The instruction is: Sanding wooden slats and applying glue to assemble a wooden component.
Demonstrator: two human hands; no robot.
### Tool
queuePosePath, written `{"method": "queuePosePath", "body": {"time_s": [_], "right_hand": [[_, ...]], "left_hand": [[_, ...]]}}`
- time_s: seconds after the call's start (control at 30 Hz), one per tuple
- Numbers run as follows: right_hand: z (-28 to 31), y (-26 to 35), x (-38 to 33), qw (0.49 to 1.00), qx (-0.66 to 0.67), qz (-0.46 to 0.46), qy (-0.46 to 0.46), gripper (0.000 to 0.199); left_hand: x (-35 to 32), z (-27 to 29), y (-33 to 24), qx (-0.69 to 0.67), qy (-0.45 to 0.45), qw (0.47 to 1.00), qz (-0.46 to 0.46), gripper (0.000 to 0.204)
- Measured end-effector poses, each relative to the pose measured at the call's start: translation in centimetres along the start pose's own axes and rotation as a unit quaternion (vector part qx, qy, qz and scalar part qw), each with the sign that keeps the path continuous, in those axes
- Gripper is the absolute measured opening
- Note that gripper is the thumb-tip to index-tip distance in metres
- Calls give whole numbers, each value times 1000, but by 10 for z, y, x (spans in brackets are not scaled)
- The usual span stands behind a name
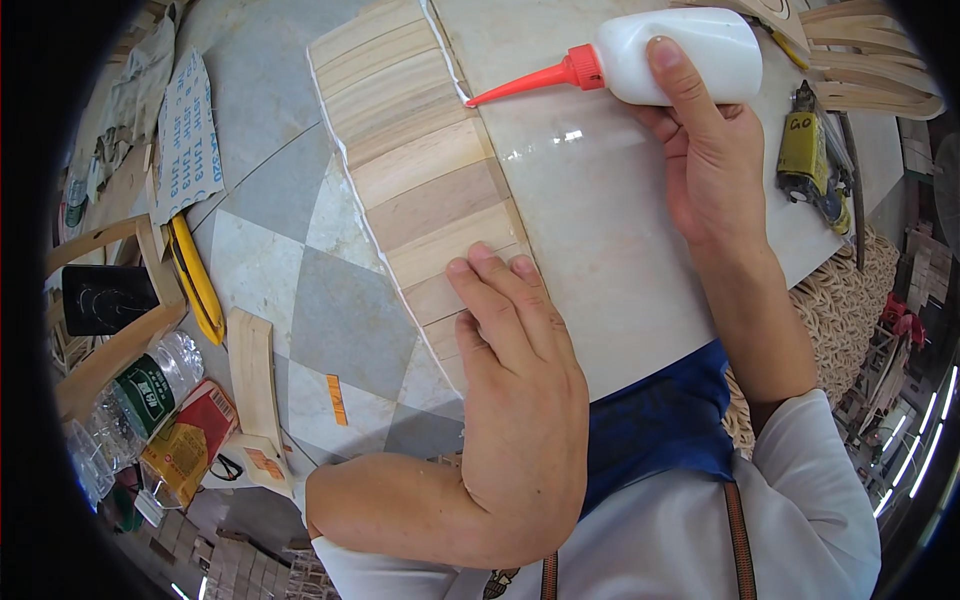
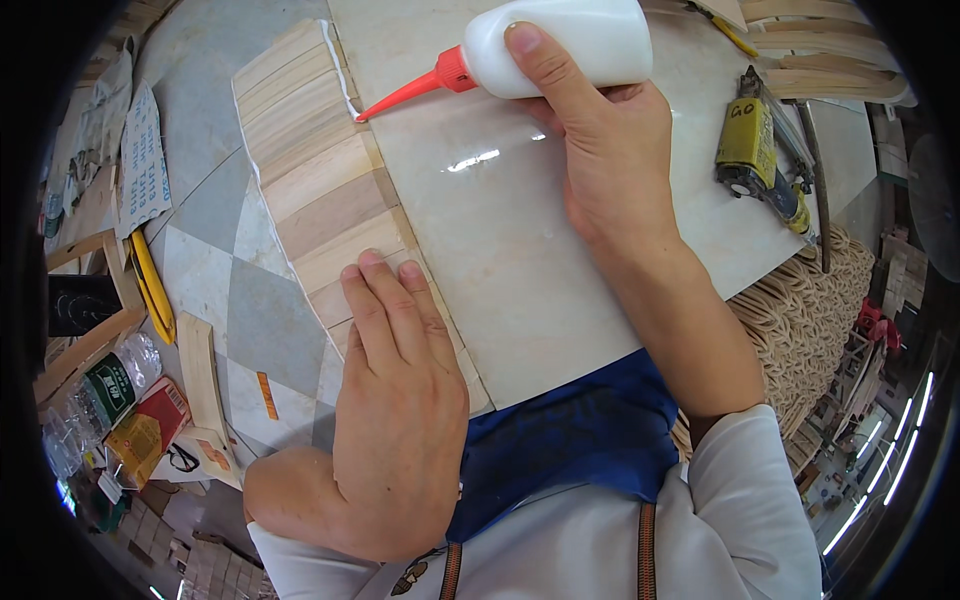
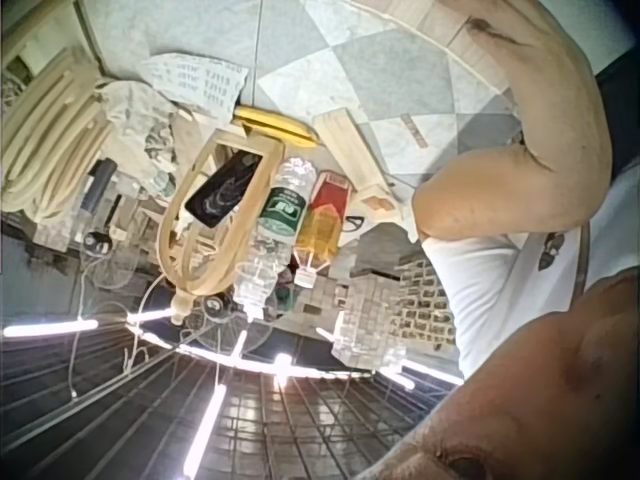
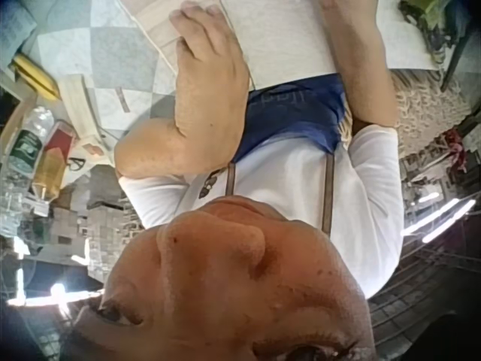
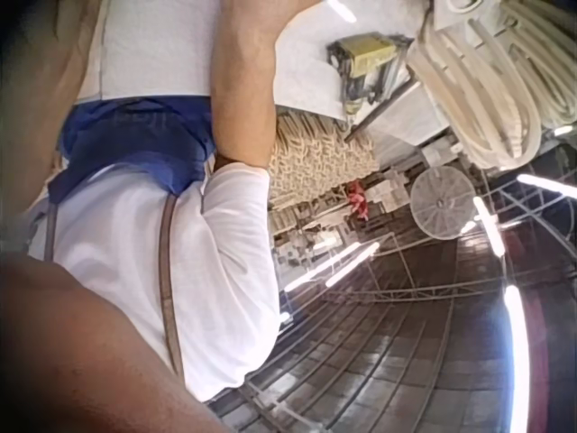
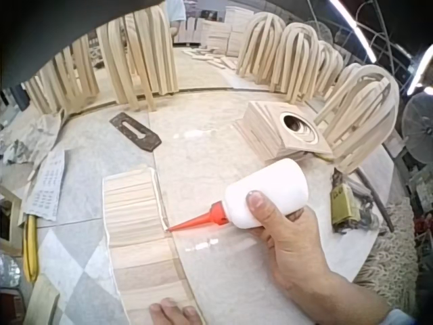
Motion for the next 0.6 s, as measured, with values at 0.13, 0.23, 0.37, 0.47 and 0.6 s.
{"method": "queuePosePath", "body": {"time_s": [0.13, 0.23, 0.37, 0.47, 0.6], "right_hand": [[4, 0, -5, 1000, 3, -4, 4, 50], [6, -1, -8, 1000, 6, -7, 7, 51], [6, -2, -11, 1000, 8, -6, 1, 51], [6, -3, -12, 1000, 10, -3, -5, 51], [6, -3, -14, 1000, 13, -1, 0, 49]], "left_hand": [[0, -1, 0, 1, 5, 1000, -1, 61], [0, 0, 0, 38, -1, 999, 1, 57], [0, 1, 0, 22, -8, 1000, 2, 58], [0, 2, 1, -6, -13, 1000, 4, 61], [1, 0, 0, 5, -8, 1000, 5, 61]]}}
Point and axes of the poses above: each hand's wrist, its own x-axis towards the middle knuckle, its own z-axis out of the back of the hand, y = z × x, the point moved 9 cm from there along x, towards the middle knuckle, and after that the axes turned 5 degrees about y, right-handed, at the moved point
